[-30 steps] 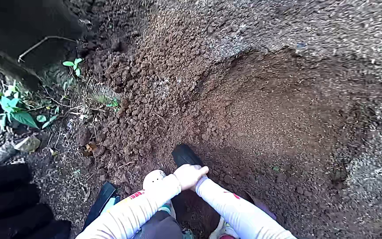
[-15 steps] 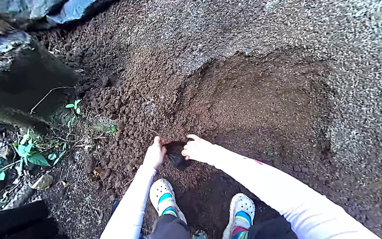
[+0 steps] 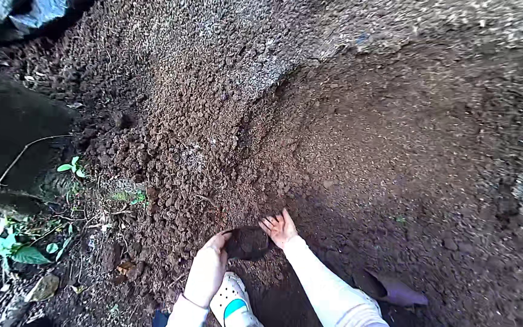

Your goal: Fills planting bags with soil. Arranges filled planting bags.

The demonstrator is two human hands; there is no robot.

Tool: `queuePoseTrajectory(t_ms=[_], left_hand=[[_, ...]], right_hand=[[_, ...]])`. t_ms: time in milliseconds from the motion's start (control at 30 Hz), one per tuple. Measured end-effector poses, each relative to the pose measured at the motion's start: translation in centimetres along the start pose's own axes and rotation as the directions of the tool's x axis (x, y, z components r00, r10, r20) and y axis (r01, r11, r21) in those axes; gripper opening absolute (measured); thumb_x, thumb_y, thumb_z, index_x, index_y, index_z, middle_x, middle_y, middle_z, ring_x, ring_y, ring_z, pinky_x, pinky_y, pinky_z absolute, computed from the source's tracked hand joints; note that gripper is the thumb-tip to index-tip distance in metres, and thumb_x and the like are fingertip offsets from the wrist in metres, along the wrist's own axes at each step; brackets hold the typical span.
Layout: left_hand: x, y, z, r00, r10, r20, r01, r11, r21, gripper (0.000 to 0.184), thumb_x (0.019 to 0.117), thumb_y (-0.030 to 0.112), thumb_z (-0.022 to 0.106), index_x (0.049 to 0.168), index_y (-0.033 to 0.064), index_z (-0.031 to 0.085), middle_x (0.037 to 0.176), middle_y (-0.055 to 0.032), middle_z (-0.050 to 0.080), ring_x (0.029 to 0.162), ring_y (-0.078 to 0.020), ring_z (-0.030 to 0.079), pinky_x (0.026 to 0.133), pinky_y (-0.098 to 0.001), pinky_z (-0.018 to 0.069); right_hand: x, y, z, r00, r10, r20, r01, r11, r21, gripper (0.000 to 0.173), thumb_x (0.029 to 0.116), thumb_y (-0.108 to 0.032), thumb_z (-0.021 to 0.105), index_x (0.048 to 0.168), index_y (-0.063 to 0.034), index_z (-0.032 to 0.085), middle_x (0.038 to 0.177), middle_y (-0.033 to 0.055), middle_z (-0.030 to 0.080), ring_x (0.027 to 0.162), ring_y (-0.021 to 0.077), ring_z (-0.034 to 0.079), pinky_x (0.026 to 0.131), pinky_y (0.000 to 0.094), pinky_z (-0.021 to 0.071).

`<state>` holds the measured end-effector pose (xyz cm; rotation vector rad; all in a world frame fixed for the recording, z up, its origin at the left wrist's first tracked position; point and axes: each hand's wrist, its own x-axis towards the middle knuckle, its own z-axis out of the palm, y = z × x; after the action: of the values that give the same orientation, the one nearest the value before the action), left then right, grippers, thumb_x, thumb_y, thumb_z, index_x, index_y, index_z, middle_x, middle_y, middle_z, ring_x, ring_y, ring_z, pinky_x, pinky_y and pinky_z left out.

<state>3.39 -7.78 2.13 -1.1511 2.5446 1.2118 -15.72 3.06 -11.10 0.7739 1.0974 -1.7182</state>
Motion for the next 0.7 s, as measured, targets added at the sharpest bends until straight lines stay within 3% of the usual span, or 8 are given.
queuePoseTrajectory(t_ms=[100, 167, 233, 333, 467, 600, 667, 700], left_hand=[[0.4, -0.3, 0.8, 0.998, 0.009, -0.059, -0.012, 0.998, -0.059, 0.040, 0.0903, 0.008, 0.067, 0.129, 0.0000, 0.066, 0.137, -0.0157, 0.064, 0.125, -0.0260, 0.064, 0.107, -0.0432, 0.0509], [0.7, -0.4, 1.4, 1.000, 0.007, -0.008, -0.008, 0.995, -0.102, 0.058, 0.0839, 0.014, 0.076, 0.137, 0.0014, 0.057, 0.143, -0.0170, 0.057, 0.129, -0.0256, 0.060, 0.107, -0.0410, 0.0506], [0.6, -0.4, 2.0, 0.997, 0.036, 0.075, -0.021, 0.981, -0.190, 0.068, 0.0817, 0.009, 0.074, 0.146, 0.0036, 0.053, 0.153, -0.0175, 0.049, 0.139, -0.0246, 0.052, 0.113, -0.0386, 0.0457], [0.5, 0.1, 1.8, 0.971, 0.032, 0.238, 0.035, 0.961, -0.274, 0.076, 0.0838, 0.008, 0.070, 0.155, 0.0081, 0.045, 0.165, -0.0106, 0.037, 0.149, -0.0173, 0.041, 0.120, -0.0348, 0.0373], [1.2, 0.8, 1.1, 0.953, 0.042, 0.300, 0.053, 0.952, -0.301, 0.084, 0.0837, 0.008, 0.067, 0.161, 0.0086, 0.033, 0.170, -0.0050, 0.026, 0.155, -0.0114, 0.029, 0.125, -0.0329, 0.0280], [2.7, 2.3, 0.6, 0.937, 0.061, 0.345, 0.050, 0.951, -0.304, 0.082, 0.0868, 0.007, 0.068, 0.161, 0.0076, 0.033, 0.172, -0.0060, 0.021, 0.156, -0.0156, 0.026, 0.126, -0.0377, 0.0255], [3.3, 3.3, 0.6, 0.929, 0.065, 0.365, 0.041, 0.960, -0.277, 0.082, 0.0889, 0.007, 0.068, 0.161, 0.0056, 0.031, 0.172, -0.0089, 0.021, 0.157, -0.0191, 0.026, 0.127, -0.0411, 0.0245], [3.6, 3.7, 0.6, 0.928, 0.060, 0.368, 0.041, 0.964, -0.261, 0.080, 0.0901, 0.007, 0.069, 0.161, 0.0052, 0.031, 0.171, -0.0098, 0.023, 0.156, -0.0204, 0.028, 0.126, -0.0425, 0.0249]], right_hand=[[2.9, -0.3, 3.9, 1.000, -0.005, 0.000, 0.005, 0.992, 0.123, 0.082, 0.1043, -0.067, 0.030, 0.164, -0.0140, 0.009, 0.166, 0.0251, 0.019, 0.147, 0.0449, 0.032, 0.110, 0.0696, 0.0366], [4.0, -0.5, 6.2, 1.000, 0.006, 0.020, -0.009, 0.990, 0.144, 0.084, 0.0981, -0.078, 0.025, 0.164, -0.0265, 0.017, 0.168, 0.0145, 0.024, 0.152, 0.0384, 0.030, 0.110, 0.0728, 0.0346], [5.1, -0.3, 7.9, 0.998, -0.037, 0.057, 0.027, 0.987, 0.158, 0.082, 0.0958, -0.081, 0.020, 0.160, -0.0315, 0.027, 0.162, 0.0081, 0.038, 0.148, 0.0311, 0.039, 0.108, 0.0673, 0.0394], [5.9, 0.1, 8.3, 0.986, -0.083, 0.143, 0.049, 0.972, 0.228, 0.081, 0.0956, -0.081, 0.017, 0.152, -0.0278, 0.039, 0.147, 0.0077, 0.054, 0.135, 0.0269, 0.052, 0.103, 0.0603, 0.0466], [3.6, -1.5, 8.0, 0.991, -0.045, 0.126, 0.028, 0.990, 0.139, 0.081, 0.0964, -0.080, 0.015, 0.150, -0.0242, 0.039, 0.141, 0.0101, 0.056, 0.128, 0.0276, 0.055, 0.099, 0.0573, 0.0486], [-2.0, -5.2, 8.5, 0.984, -0.107, 0.144, 0.122, 0.988, -0.100, 0.075, 0.1017, -0.072, 0.014, 0.148, -0.0203, 0.042, 0.136, 0.0103, 0.059, 0.122, 0.0251, 0.059, 0.096, 0.0537, 0.0518], [-5.1, -6.7, 8.0, 0.965, -0.111, 0.239, 0.152, 0.975, -0.160, 0.072, 0.1024, -0.071, 0.014, 0.145, -0.0218, 0.045, 0.131, 0.0071, 0.062, 0.119, 0.0224, 0.060, 0.095, 0.0515, 0.0527], [-6.4, -7.3, 7.8, 0.952, -0.097, 0.291, 0.145, 0.978, -0.151, 0.073, 0.1007, -0.074, 0.014, 0.134, -0.0216, 0.052, 0.118, 0.0062, 0.067, 0.109, 0.0222, 0.066, 0.087, 0.0509, 0.0567]])
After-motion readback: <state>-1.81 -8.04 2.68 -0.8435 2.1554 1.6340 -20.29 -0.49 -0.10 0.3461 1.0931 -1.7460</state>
